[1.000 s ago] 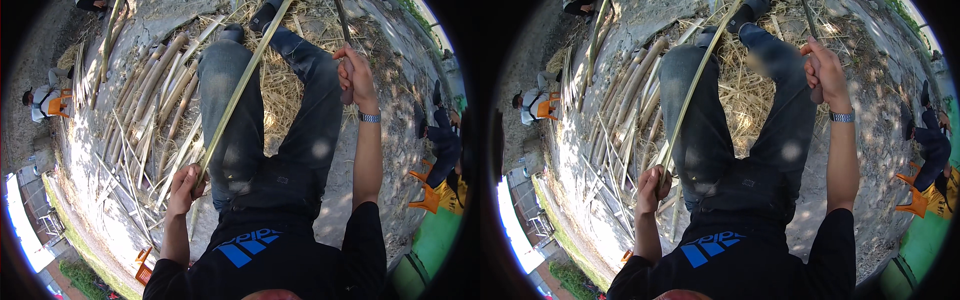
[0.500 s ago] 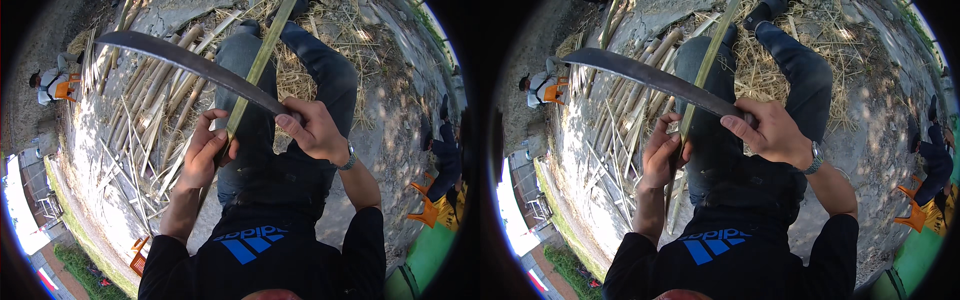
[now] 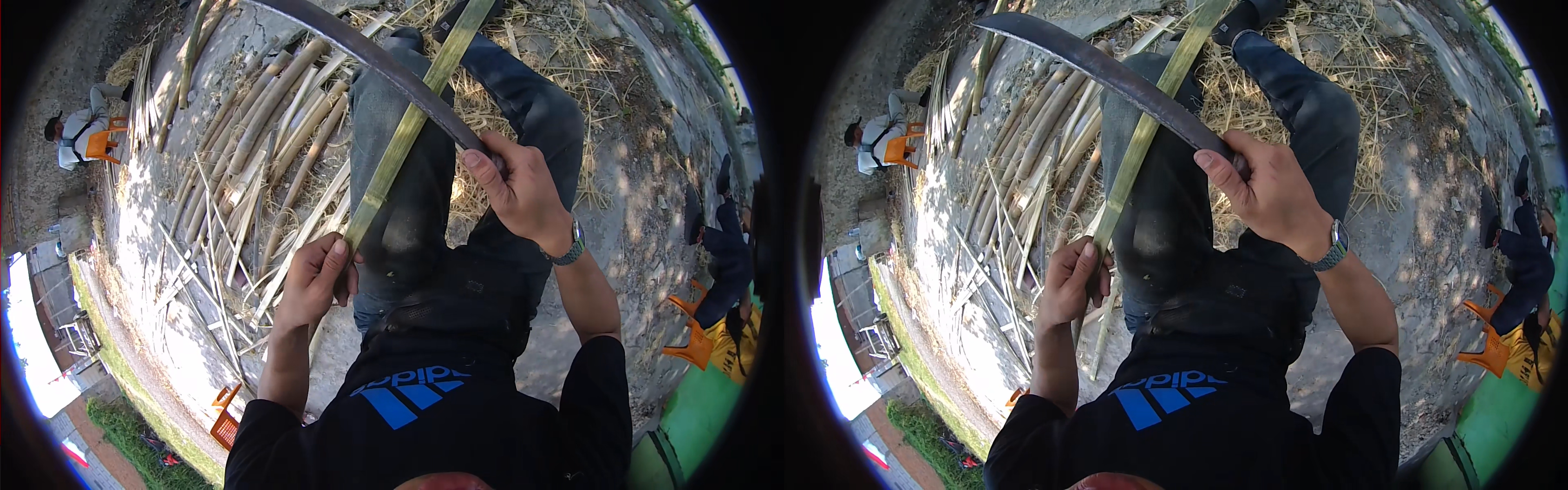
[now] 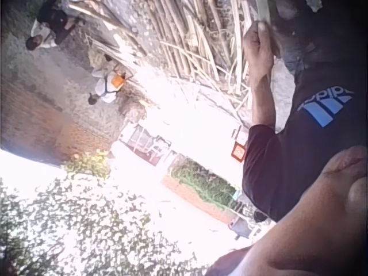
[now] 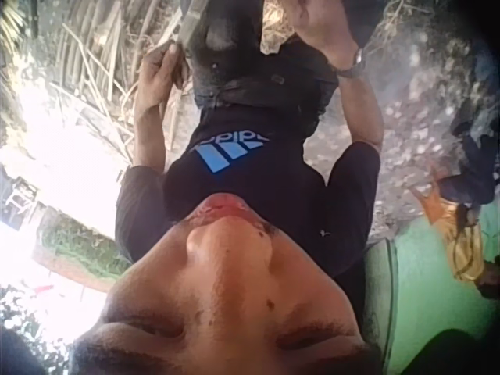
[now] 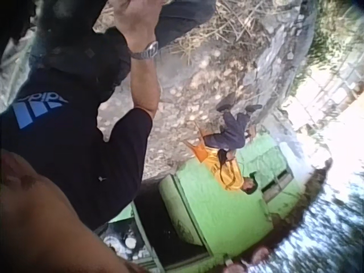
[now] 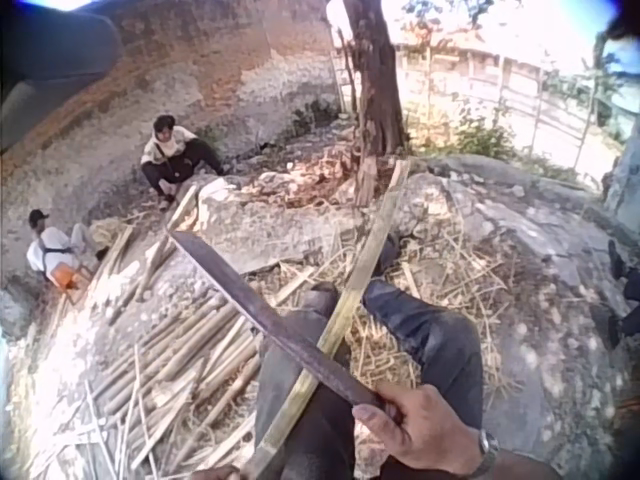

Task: The person trims, shaves, and splits bamboo strips using a machete.

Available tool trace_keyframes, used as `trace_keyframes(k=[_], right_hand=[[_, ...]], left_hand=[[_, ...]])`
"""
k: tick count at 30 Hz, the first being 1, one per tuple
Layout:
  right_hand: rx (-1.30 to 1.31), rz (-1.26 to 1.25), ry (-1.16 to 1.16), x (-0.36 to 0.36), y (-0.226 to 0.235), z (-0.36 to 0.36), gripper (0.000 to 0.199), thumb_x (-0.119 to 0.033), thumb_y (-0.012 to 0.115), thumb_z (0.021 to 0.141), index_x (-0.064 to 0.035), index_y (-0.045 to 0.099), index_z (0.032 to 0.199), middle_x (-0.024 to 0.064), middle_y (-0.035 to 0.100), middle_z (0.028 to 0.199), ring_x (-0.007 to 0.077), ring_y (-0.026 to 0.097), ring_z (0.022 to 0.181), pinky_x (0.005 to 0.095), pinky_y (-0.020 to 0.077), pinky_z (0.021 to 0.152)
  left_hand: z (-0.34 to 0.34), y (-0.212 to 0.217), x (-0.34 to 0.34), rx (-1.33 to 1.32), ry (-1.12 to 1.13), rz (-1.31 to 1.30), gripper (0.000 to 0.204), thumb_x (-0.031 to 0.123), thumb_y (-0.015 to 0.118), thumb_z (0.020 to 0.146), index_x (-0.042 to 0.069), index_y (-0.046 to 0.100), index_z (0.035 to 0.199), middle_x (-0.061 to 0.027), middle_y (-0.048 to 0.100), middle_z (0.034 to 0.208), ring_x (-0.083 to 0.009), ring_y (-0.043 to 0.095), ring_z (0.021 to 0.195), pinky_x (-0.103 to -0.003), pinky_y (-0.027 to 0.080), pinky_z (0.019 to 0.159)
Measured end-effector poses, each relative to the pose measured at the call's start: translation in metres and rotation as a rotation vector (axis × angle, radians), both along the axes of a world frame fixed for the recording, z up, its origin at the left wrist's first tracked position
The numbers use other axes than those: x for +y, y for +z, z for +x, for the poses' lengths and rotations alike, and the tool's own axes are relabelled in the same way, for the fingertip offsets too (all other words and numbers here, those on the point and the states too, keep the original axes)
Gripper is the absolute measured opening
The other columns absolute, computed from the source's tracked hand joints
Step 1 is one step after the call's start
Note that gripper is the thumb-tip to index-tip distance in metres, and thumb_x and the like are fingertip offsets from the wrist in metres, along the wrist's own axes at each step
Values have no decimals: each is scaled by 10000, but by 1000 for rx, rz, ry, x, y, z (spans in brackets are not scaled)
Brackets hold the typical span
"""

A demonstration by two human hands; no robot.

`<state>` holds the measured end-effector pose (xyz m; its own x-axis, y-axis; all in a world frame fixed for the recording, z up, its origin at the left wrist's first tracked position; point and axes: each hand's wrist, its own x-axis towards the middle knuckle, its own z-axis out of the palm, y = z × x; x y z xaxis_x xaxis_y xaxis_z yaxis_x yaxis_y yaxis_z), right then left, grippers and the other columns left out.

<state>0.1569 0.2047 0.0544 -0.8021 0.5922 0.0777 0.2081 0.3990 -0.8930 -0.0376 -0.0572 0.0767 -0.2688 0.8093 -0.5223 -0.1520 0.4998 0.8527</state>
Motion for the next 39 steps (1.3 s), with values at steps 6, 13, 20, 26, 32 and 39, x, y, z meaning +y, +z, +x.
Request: trace_keyframes(k=[6,13,20,26,32,39], right_hand=[[-104,-22,232,-47,5,-3,526,-542,606,1003,-27,647,905,107,592,532,316,637,487,389,476,476],[-81,376,167,-40,2,-6,511,-558,621,984,-61,605,865,89,591,523,302,650,492,402,485,435],[-193,201,353,-61,11,3,565,-625,587,972,-70,618,873,86,618,546,329,655,508,422,515,478],[-133,174,169,-35,12,-4,526,-567,590,998,-52,627,898,109,588,519,333,648,499,417,501,463],[-196,194,357,-69,15,9,504,-579,590,993,-84,610,898,102,583,515,330,651,502,402,510,461],[-184,46,323,-53,13,14,567,-611,577,989,-51,667,988,103,591,532,329,641,493,401,486,458]], left_hand=[[15,6,18,-22,101,23,392,326,421,1135,24,619,983,2,478,534,-54,366,385,-223,296,388],[19,5,16,-191,154,56,427,388,427,1127,29,584,957,16,423,542,-48,328,394,-226,248,370],[35,0,19,-222,212,63,411,385,432,1125,28,578,984,11,422,550,-59,339,399,-229,259,378],[39,10,24,-208,198,64,399,355,419,1132,22,579,981,5,455,570,-62,376,409,-227,283,382],[34,11,30,-268,198,52,447,373,406,1133,16,561,912,-16,472,542,-77,388,394,-238,305,376],[43,14,28,-112,153,-9,471,377,376,1133,14,530,876,-68,495,506,-127,412,321,-256,337,330]])
